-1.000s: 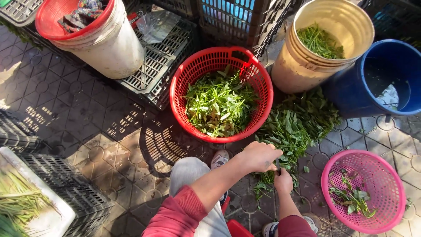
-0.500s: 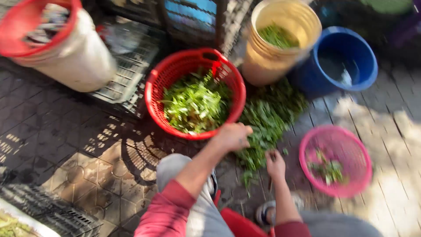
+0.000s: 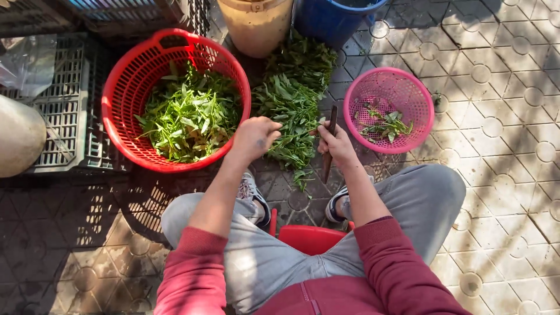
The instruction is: Trimming and sorting leafy green vegetables into baskets using a knife.
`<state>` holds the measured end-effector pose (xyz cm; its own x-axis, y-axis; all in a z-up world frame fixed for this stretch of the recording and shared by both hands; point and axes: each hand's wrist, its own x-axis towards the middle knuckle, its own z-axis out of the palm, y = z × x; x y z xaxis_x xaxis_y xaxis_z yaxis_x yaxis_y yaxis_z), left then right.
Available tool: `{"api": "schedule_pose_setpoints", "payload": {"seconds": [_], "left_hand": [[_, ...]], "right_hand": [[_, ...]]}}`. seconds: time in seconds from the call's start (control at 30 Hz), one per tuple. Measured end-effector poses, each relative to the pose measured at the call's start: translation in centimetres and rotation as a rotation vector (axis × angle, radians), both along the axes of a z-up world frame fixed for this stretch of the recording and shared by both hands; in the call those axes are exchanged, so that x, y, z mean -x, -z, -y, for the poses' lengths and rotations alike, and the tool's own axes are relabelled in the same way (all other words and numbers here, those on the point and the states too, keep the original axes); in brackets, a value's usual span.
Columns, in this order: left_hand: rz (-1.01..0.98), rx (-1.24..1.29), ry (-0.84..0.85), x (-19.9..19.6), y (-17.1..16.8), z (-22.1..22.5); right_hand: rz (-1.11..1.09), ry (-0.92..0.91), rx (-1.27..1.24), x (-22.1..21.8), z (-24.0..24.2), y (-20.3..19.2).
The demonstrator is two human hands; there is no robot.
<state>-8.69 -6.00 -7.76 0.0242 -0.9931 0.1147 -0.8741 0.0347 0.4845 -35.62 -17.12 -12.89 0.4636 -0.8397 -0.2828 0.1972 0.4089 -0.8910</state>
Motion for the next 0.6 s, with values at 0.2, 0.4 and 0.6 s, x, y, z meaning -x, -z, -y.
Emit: {"api": "schedule_pose_setpoints", "payload": {"seconds": [0.2,0.4,0.6], "left_hand": [[-0.396,-0.382,0.001,3.1,0.0,1.0],[-0.426,-0.556,-0.106,1.7,3.3,-0.5],[-0.391,-0.543,-0.241,1.1,2.6,-0.9]], "right_hand": [[0.054,-0.025,-0.108,0.2,-0.7,-0.3],[-0.114,-0.051,-0.318,-0.1,-2.2,2.9],[-0.126,-0.172,-0.414,-1.4,-4.2,0.7]]}}
